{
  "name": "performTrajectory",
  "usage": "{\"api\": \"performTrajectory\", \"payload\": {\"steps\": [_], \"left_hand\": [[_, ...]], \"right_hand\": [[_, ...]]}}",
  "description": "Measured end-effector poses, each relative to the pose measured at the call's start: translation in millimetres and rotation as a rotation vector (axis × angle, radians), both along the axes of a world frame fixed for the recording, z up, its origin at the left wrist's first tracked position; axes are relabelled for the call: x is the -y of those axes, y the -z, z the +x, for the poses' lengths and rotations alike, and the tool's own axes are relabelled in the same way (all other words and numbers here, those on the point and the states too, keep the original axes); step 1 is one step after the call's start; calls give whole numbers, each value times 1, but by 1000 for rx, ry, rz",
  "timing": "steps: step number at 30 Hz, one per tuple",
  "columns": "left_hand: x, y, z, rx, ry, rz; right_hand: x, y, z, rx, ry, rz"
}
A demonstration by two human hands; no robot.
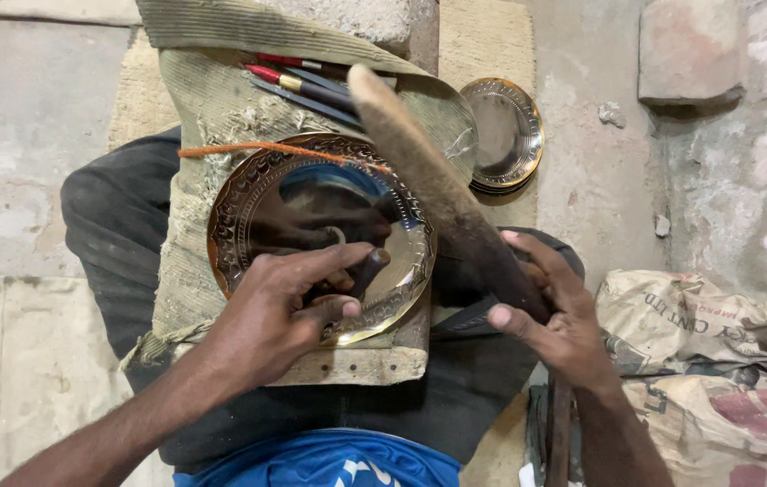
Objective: The person sits cross-legged and uses a hammer and a small metal punch to emboss a decorative pattern into a brass plate. The plate is held steady with the left hand while the right hand repeatedly strikes the punch to create indentations along the rim.
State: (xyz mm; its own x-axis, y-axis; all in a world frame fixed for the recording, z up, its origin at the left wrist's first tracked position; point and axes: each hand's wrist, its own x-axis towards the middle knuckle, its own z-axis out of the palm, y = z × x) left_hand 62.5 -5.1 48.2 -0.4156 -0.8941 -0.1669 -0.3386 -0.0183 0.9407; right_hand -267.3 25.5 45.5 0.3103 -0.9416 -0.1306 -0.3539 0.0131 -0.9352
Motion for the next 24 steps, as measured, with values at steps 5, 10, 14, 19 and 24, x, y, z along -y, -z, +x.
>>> {"api": "performTrajectory", "payload": {"steps": [5,10,14,19,24], "left_hand": [[0,3,1,18,-2,91],[-1,12,5,-19,86,-139],[-4,16,3,131,117,-57],[-8,12,-6,-5,-62,45],[-8,5,-9,11,-94,39]], "right_hand": [[-3,-7,1,13,-14,-145],[-10,-2,2,-137,1,-33],[-15,-2,-5,-231,-34,17],[-2,0,-13,-219,63,-118],[18,-1,-4,126,135,-162]]}}
